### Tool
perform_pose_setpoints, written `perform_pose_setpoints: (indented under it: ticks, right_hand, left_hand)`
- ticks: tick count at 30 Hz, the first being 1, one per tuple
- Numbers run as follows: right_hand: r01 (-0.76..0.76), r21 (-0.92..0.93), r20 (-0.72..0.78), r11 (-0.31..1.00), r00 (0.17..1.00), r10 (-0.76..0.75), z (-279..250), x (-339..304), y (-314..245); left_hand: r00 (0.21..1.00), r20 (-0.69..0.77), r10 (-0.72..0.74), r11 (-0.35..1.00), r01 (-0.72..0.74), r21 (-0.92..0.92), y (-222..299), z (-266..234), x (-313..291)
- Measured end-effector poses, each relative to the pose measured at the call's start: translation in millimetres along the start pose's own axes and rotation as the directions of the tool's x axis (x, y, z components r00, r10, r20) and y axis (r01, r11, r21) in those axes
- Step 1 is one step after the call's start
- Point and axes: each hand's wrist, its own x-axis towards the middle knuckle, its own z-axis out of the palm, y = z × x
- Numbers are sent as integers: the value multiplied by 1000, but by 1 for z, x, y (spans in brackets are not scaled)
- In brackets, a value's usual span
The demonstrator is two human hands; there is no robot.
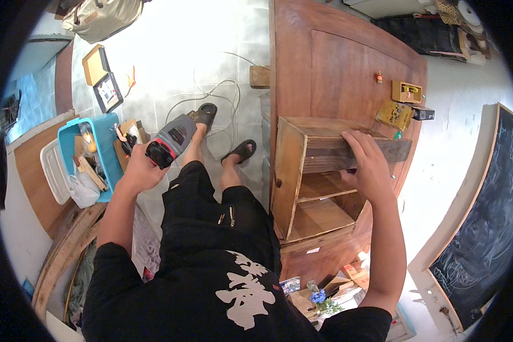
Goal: The person assembles a small wooden shelf by fitting wooden boards together to form compartments and using a pneumatic nail gun to secure them.
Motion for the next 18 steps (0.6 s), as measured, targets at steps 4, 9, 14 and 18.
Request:
perform_pose_setpoints:
  ticks: [4, 9, 14, 18]
  right_hand:
    - [6, -13, -56, 1000, 998, -7, 0, -6, 15]
    - [-573, -15, -458, 819, 732, 504, 58, -46, 128]
    - [-619, 646, -424, 447, 196, 884, 132, -76, 204]
    - [-198, 977, -17, 84, 319, 948, 130, -70, 158]
  left_hand:
    - [999, 31, 20, 1000, -21, 21, 15, 1, -7]
    - [994, 93, 56, 998, -59, 37, 73, -2, -21]
    - [973, 218, 71, 985, -103, 140, 134, -1, -29]
    - [959, 274, 77, 958, -147, 246, 173, 9, -33]
